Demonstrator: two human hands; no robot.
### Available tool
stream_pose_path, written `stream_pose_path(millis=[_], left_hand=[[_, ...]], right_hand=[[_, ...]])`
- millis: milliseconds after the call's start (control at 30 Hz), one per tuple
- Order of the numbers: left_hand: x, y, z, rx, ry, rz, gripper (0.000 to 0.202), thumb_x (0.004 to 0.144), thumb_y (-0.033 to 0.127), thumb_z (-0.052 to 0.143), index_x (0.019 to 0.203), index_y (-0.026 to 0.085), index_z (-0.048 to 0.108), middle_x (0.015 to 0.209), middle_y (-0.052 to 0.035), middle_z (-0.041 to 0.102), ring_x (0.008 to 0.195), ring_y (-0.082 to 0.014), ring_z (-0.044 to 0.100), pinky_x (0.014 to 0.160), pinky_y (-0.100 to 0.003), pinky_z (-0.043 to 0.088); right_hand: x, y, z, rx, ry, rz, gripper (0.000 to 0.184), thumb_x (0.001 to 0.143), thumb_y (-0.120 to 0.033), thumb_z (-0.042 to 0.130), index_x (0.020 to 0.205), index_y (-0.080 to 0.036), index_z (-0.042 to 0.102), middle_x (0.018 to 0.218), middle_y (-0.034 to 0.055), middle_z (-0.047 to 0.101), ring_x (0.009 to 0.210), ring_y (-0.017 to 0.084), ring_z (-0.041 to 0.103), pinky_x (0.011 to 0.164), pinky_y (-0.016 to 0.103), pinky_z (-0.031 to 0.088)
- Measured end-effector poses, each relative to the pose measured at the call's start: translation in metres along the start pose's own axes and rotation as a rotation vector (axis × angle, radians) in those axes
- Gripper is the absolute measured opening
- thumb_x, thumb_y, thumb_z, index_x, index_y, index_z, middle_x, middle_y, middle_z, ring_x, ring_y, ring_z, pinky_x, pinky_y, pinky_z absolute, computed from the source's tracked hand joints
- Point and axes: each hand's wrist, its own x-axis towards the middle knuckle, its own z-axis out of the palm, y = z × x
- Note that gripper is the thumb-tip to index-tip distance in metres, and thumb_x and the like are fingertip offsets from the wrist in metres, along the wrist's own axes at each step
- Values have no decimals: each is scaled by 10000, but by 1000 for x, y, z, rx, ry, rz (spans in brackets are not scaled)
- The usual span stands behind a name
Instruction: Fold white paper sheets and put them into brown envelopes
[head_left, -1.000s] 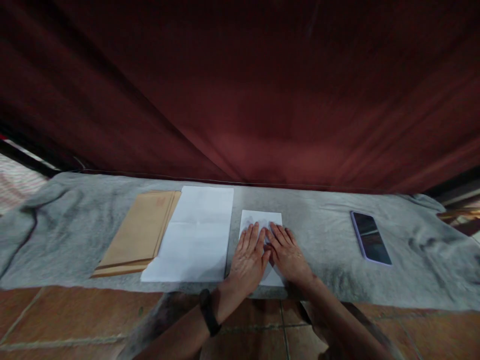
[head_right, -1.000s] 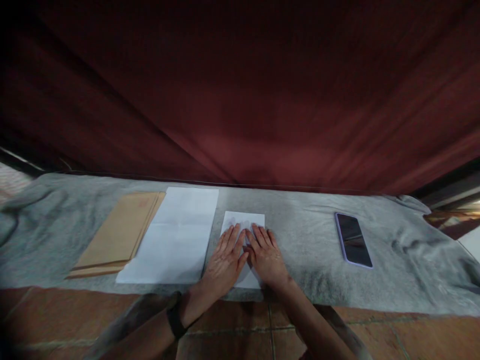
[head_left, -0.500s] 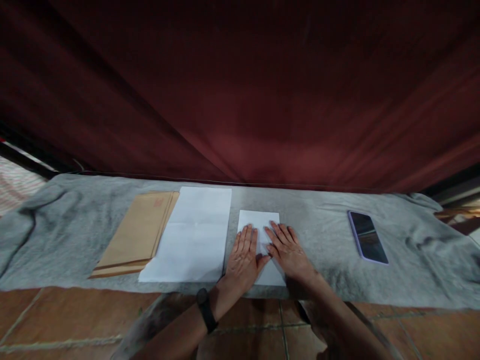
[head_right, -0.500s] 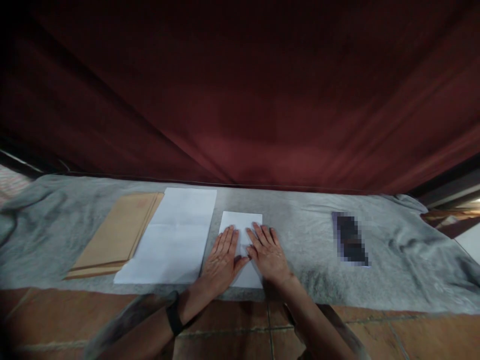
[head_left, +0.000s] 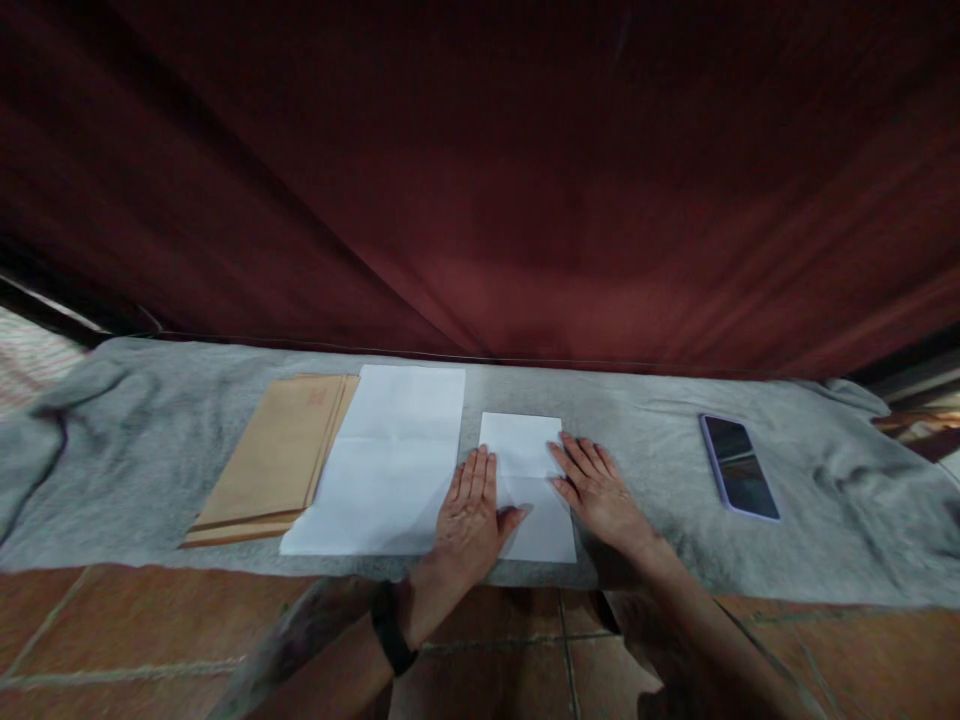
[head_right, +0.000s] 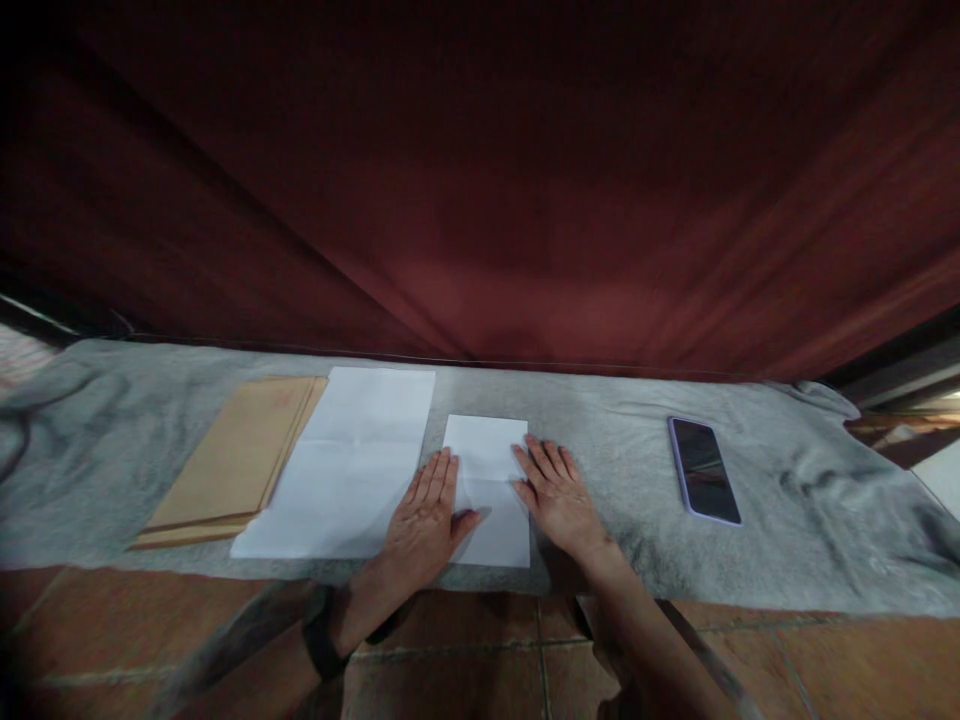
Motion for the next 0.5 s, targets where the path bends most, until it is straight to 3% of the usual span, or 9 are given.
stream_pose_path(millis=[133, 300, 500], left_hand=[[0, 1, 0, 22, -3, -4, 821, 962, 582, 483, 1536, 20, 312, 1593, -254, 342, 1491, -334, 332, 1190, -483, 354], [0, 0, 1, 31, -12, 1, 816, 957, 574, 495, 1523, 10, 329, 1579, -267, 360, 1490, -336, 333, 1186, -489, 357], [1, 0, -1, 14, -31, 3, 822, 961, 575, 479, 1540, 24, 288, 1579, -263, 366, 1493, -331, 328, 1183, -500, 358]], right_hand=[[-1, -2, -6, 36, 5, -14, 547, 1055, -429, 398, 1572, -261, 334, 1640, 63, 320, 1513, 277, 274, 1210, 543, 282], [-7, -18, -17, 118, -40, -163, 566, 1056, -422, 389, 1589, -263, 286, 1654, 63, 278, 1526, 254, 253, 1228, 530, 267], [-15, -33, -16, 123, -103, -237, 539, 1046, -410, 424, 1557, -249, 364, 1632, 74, 329, 1495, 253, 329, 1226, 543, 274]])
